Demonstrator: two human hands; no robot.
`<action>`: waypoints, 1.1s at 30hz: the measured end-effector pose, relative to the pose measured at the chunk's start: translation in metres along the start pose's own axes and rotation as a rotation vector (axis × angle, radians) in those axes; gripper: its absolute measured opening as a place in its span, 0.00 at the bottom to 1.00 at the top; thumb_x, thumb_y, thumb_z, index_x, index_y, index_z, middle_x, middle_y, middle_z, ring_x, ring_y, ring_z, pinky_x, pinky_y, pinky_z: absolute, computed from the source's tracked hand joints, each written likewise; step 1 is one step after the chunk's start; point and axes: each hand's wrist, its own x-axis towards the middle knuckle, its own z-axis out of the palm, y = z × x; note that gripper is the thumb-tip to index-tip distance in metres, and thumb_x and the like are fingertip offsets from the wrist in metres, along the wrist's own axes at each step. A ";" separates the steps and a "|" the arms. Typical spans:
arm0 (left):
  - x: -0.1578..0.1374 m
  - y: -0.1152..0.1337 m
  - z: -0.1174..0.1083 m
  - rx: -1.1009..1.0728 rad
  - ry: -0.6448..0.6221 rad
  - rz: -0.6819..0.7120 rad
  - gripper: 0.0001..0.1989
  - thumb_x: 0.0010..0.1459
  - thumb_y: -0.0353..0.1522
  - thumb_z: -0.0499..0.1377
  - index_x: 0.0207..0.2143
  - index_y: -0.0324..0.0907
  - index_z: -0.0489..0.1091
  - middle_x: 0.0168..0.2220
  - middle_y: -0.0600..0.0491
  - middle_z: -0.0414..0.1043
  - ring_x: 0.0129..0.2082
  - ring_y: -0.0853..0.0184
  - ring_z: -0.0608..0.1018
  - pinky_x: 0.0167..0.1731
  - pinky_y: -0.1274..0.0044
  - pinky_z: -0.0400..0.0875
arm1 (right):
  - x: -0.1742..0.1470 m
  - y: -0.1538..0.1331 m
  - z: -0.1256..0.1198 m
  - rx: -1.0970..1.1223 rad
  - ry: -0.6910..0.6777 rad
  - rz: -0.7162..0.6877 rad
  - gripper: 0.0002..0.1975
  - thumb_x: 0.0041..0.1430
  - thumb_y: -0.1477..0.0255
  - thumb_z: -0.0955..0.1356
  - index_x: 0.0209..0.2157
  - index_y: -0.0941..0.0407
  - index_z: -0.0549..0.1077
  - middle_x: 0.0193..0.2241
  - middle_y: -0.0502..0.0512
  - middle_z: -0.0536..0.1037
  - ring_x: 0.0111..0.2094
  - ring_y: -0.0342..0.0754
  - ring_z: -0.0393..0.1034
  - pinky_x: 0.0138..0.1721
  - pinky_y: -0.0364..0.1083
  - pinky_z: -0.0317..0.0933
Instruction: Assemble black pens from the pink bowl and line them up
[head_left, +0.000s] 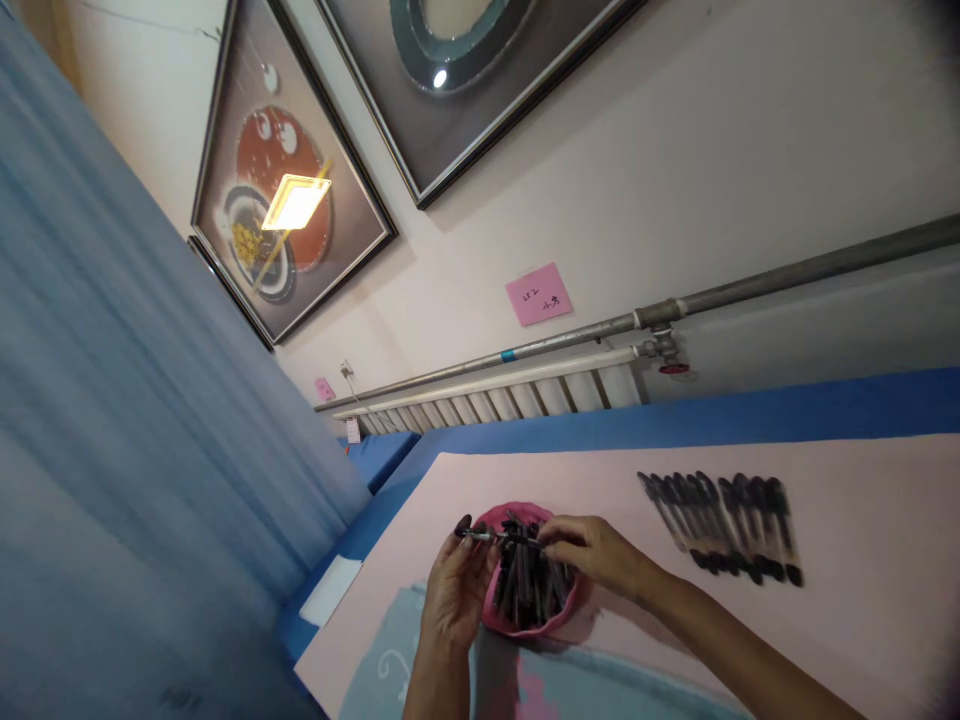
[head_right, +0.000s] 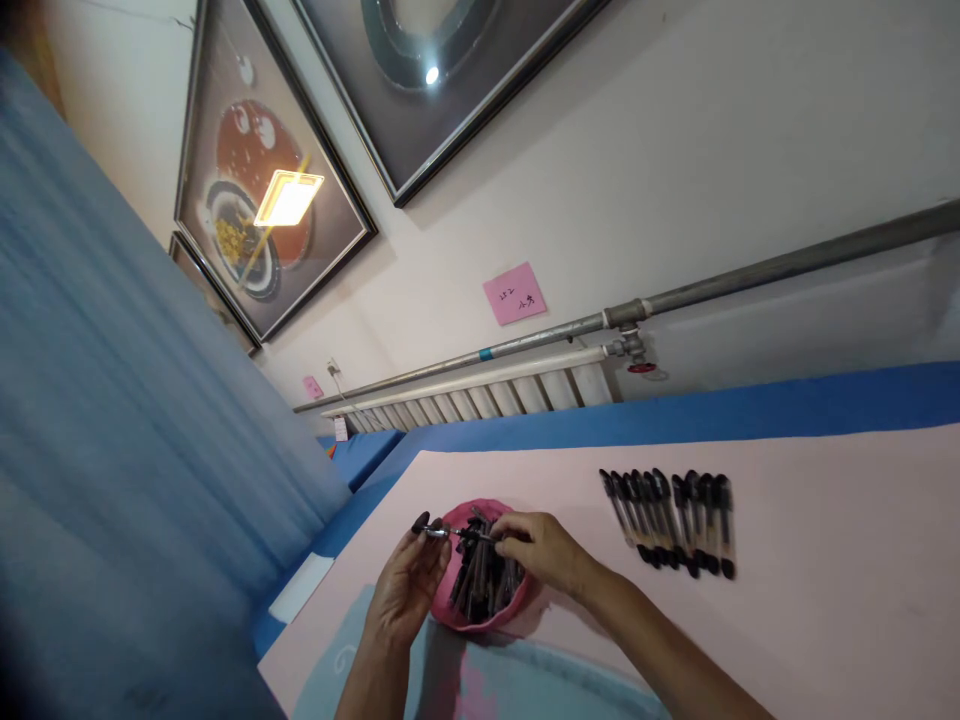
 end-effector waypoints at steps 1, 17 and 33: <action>0.000 0.000 -0.001 -0.004 0.000 -0.003 0.10 0.48 0.22 0.59 0.35 0.38 0.69 0.31 0.49 0.76 0.34 0.66 0.78 0.38 0.75 0.72 | 0.000 0.000 0.001 -0.011 -0.011 -0.005 0.08 0.42 0.74 0.65 0.25 0.56 0.76 0.23 0.49 0.76 0.28 0.47 0.68 0.31 0.42 0.60; -0.003 -0.009 0.005 0.177 -0.001 0.021 0.14 0.38 0.28 0.67 0.30 0.37 0.69 0.28 0.51 0.74 0.28 0.68 0.77 0.33 0.76 0.71 | -0.001 -0.003 0.009 -0.106 -0.057 -0.035 0.08 0.42 0.76 0.65 0.25 0.55 0.76 0.22 0.47 0.74 0.25 0.45 0.66 0.27 0.41 0.57; -0.005 -0.002 0.013 0.349 0.020 0.062 0.20 0.38 0.36 0.66 0.35 0.37 0.69 0.33 0.46 0.74 0.29 0.67 0.76 0.28 0.77 0.68 | 0.001 -0.002 0.013 0.359 -0.005 0.165 0.08 0.46 0.70 0.64 0.28 0.58 0.71 0.20 0.49 0.75 0.18 0.40 0.63 0.20 0.39 0.55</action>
